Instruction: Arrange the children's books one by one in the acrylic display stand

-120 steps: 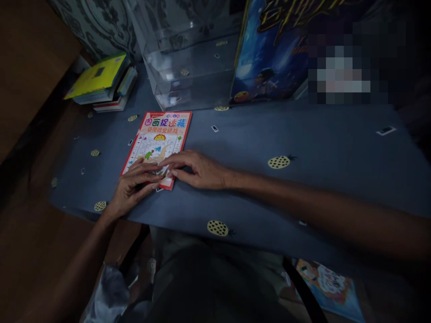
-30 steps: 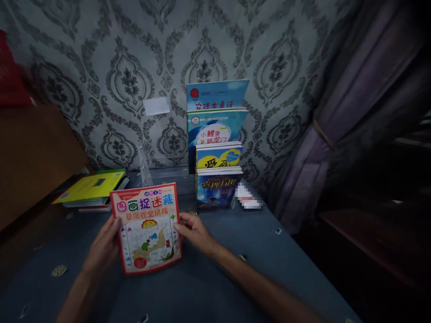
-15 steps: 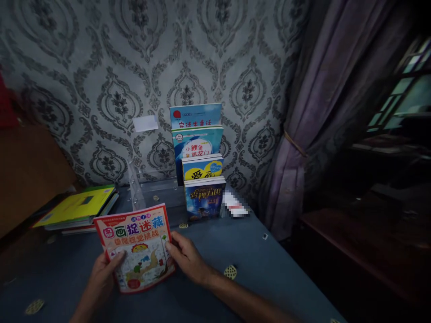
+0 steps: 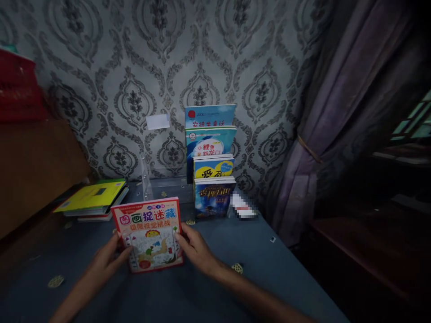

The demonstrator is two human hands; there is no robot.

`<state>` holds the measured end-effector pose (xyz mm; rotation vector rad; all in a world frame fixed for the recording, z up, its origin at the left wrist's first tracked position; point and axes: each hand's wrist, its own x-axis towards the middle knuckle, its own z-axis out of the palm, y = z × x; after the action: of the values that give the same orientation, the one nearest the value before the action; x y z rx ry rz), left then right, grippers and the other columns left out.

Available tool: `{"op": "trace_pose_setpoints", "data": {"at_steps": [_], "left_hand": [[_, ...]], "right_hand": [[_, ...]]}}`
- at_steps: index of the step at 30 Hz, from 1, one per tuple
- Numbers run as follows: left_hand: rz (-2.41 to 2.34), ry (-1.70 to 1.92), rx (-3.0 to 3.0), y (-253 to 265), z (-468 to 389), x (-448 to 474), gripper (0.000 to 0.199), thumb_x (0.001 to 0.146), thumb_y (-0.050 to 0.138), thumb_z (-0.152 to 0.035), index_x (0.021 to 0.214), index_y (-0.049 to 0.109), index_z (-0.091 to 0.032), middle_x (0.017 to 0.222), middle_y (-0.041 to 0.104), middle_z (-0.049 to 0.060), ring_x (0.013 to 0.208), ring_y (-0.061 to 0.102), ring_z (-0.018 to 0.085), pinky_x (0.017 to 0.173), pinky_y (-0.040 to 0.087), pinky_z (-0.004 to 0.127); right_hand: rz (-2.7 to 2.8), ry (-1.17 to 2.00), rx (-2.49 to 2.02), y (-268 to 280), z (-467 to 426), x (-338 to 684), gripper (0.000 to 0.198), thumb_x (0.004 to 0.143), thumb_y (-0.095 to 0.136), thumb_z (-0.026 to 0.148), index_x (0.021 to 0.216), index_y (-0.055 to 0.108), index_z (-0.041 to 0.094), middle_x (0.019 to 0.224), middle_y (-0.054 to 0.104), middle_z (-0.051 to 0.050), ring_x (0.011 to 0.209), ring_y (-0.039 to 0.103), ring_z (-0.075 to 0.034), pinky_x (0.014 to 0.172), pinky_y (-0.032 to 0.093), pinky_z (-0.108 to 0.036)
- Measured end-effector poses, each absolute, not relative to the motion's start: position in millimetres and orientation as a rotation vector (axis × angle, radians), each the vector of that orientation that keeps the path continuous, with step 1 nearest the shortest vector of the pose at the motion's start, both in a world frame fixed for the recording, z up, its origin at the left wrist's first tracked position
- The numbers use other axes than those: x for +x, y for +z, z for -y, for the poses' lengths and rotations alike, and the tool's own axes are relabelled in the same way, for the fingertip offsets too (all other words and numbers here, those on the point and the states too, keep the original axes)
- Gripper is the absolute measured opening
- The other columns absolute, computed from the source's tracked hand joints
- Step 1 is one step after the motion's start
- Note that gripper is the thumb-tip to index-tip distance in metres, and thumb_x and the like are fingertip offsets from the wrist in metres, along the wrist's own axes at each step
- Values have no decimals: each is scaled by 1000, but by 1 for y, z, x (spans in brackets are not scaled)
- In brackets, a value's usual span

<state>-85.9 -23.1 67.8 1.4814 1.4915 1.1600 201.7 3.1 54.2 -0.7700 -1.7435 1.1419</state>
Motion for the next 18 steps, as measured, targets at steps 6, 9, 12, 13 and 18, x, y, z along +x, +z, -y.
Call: {"op": "trace_pose_setpoints", "data": {"at_steps": [6, 9, 12, 13, 18], "left_hand": [[-1350, 1219, 1279, 75, 25, -72, 41, 59, 87, -27, 96, 71, -21, 92, 76, 9, 88, 70, 29, 67, 58, 30], [-1282, 1247, 1242, 95, 19, -65, 39, 60, 84, -16, 96, 71, -20, 94, 76, 9, 86, 69, 27, 63, 56, 26], [-1188, 1261, 1212, 126, 9, -57, 37, 60, 78, -6, 93, 70, -20, 89, 76, 6, 75, 69, 23, 54, 53, 23], [-1158, 1293, 1205, 138, 4, -53, 38, 60, 75, -2, 92, 69, -20, 88, 75, 5, 73, 68, 22, 52, 52, 21], [-1107, 1419, 1282, 195, -24, -38, 47, 56, 61, 9, 96, 70, -16, 94, 76, 5, 77, 69, 21, 53, 53, 19]], "right_hand": [[1689, 1202, -810, 59, -8, 201, 46, 96, 51, 64, 105, 62, 20, 97, 68, -6, 75, 67, -19, 57, 60, -31], [1703, 1166, -817, 73, -17, 204, 46, 94, 51, 66, 99, 59, 21, 91, 64, -4, 71, 65, -17, 55, 60, -31], [1737, 1069, -805, 100, -27, 208, 43, 95, 52, 64, 98, 57, 21, 90, 62, -3, 69, 64, -16, 53, 60, -30], [1749, 1025, -798, 110, -31, 209, 41, 96, 51, 62, 100, 57, 21, 91, 63, -3, 69, 64, -16, 52, 60, -30], [1799, 809, -763, 164, -43, 208, 36, 99, 48, 56, 103, 55, 21, 96, 63, -6, 71, 63, -16, 50, 57, -27]]}}
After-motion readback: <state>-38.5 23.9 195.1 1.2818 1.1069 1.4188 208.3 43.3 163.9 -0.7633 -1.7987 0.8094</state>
